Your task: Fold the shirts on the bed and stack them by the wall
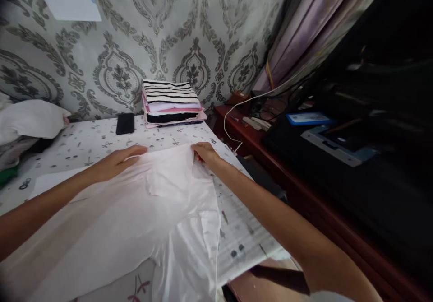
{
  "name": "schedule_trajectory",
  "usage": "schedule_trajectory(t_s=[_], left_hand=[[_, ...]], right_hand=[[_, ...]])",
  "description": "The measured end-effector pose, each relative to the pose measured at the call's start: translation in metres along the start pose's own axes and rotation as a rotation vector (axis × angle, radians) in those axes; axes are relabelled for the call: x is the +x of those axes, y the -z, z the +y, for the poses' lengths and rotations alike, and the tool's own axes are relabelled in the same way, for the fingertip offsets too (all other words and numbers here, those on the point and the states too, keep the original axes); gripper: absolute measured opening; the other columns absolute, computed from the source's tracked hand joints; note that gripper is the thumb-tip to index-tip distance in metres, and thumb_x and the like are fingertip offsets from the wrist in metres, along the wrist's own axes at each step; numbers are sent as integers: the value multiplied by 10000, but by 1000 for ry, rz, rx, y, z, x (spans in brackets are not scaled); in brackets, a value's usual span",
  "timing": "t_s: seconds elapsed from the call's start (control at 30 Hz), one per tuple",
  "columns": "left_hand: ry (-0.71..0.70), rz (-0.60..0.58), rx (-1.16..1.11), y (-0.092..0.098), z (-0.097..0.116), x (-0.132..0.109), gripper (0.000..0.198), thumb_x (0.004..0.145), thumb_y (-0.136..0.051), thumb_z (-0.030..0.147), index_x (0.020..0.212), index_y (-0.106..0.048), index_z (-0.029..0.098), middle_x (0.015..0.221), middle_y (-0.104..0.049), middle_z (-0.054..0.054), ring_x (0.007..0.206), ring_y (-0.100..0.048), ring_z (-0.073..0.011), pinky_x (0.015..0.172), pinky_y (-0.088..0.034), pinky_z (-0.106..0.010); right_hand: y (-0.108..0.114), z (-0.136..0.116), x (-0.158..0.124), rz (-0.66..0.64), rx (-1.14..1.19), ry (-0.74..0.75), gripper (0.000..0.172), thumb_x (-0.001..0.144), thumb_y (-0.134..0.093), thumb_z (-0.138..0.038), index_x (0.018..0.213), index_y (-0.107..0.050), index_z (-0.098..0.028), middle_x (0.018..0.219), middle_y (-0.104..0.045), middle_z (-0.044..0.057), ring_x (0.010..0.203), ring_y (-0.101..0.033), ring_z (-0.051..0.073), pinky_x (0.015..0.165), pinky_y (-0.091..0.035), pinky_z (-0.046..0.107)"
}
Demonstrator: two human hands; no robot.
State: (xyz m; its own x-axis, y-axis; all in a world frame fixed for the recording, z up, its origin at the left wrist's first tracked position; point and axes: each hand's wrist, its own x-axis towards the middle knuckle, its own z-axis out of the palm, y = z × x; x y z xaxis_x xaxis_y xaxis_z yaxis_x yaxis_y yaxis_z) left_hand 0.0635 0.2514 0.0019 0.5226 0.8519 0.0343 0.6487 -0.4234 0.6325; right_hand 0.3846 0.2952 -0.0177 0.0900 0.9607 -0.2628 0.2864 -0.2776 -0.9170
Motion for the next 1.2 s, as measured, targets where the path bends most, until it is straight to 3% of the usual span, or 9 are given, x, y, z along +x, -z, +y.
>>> schedule_trajectory(t_s=[0.17, 0.3, 0.5, 0.6, 0.73, 0.8, 0.9, 1.07, 1.2], left_hand=[[-187, 3, -319, -60, 29, 104, 376, 952, -464, 372, 1235, -625, 184, 1300, -677, -118, 1218, -621, -247, 1083, -448, -416], [-155, 41, -343, -91, 22, 129, 367, 935, -453, 295, 1219, -640, 155, 1290, -683, -129, 1218, -619, -256, 1099, -431, -428], [-209, 33, -144, -97, 24, 121, 454, 997, -365, 383, 1320, -602, 169, 1378, -641, -104, 1275, -580, -237, 1120, -401, -385], [-259, -52, 89, -98, 32, 116, 498, 1022, -317, 409, 1401, -538, 172, 1505, -530, -108, 1417, -444, -250, 1192, -286, -447], [-271, -133, 271, -100, 40, 113, 517, 1032, -325, 432, 1480, -440, 200, 1609, -378, -109, 1516, -273, -230, 1224, -192, -471], [-263, -150, 313, -100, 42, 113, 546, 1031, -337, 454, 1508, -394, 195, 1630, -331, -125, 1526, -249, -237, 1226, -180, -479], [-274, -156, 349, -99, 45, 114, 549, 1033, -331, 476, 1511, -380, 211, 1637, -317, -124, 1524, -250, -242, 1230, -153, -498], [-215, -190, 316, -97, 52, 100, 585, 1032, -327, 510, 1531, -346, 206, 1658, -264, -120, 1540, -201, -241, 1245, -123, -469], [-265, -289, 102, -89, 67, 58, 604, 1033, -315, 533, 1530, -361, 193, 1660, -265, -98, 1539, -208, -225, 1252, -161, -410]], right_hand=[[4, 1, -24, -49, 39, -35, 212, 860, -670, -193, 675, -573, -164, 569, -602, -16, 340, -327, 31, 343, -216, 196], [4, 1, -46, -172, -2, -108, 220, 800, -723, -175, 666, -548, -179, 510, -619, -30, 294, -310, 32, 318, -172, 191], [6, 5, -73, -409, 94, -218, 273, 701, -748, -134, 608, -495, -180, 576, -700, 15, 323, -322, 15, 334, -212, 167], [10, 12, -74, -444, 138, -260, 206, 715, -705, -141, 635, -519, -179, 634, -719, 32, 343, -339, 23, 347, -238, 171], [13, 15, -48, -166, -165, 17, 52, 787, -613, -144, 752, -620, -181, 600, -684, -7, 405, -486, 83, 413, -357, 192], [12, 12, -28, -31, -345, 294, 118, 828, -581, -151, 883, -679, -185, 755, -746, 18, 613, -647, 137, 576, -492, 227], [8, 11, -1, -43, -524, 585, 284, 914, -504, -177, 1124, -696, -175, 1117, -759, 87, 1016, -694, 203, 921, -520, 341], [9, 23, 22, -114, -581, 615, 376, 973, -438, -203, 1279, -651, -155, 1322, -679, 112, 1208, -630, 215, 1075, -439, 378], [9, 25, 26, -125, -707, 595, 402, 944, -502, -213, 1320, -626, -146, 1193, -732, 106, 1053, -682, 242, 987, -498, 398]])
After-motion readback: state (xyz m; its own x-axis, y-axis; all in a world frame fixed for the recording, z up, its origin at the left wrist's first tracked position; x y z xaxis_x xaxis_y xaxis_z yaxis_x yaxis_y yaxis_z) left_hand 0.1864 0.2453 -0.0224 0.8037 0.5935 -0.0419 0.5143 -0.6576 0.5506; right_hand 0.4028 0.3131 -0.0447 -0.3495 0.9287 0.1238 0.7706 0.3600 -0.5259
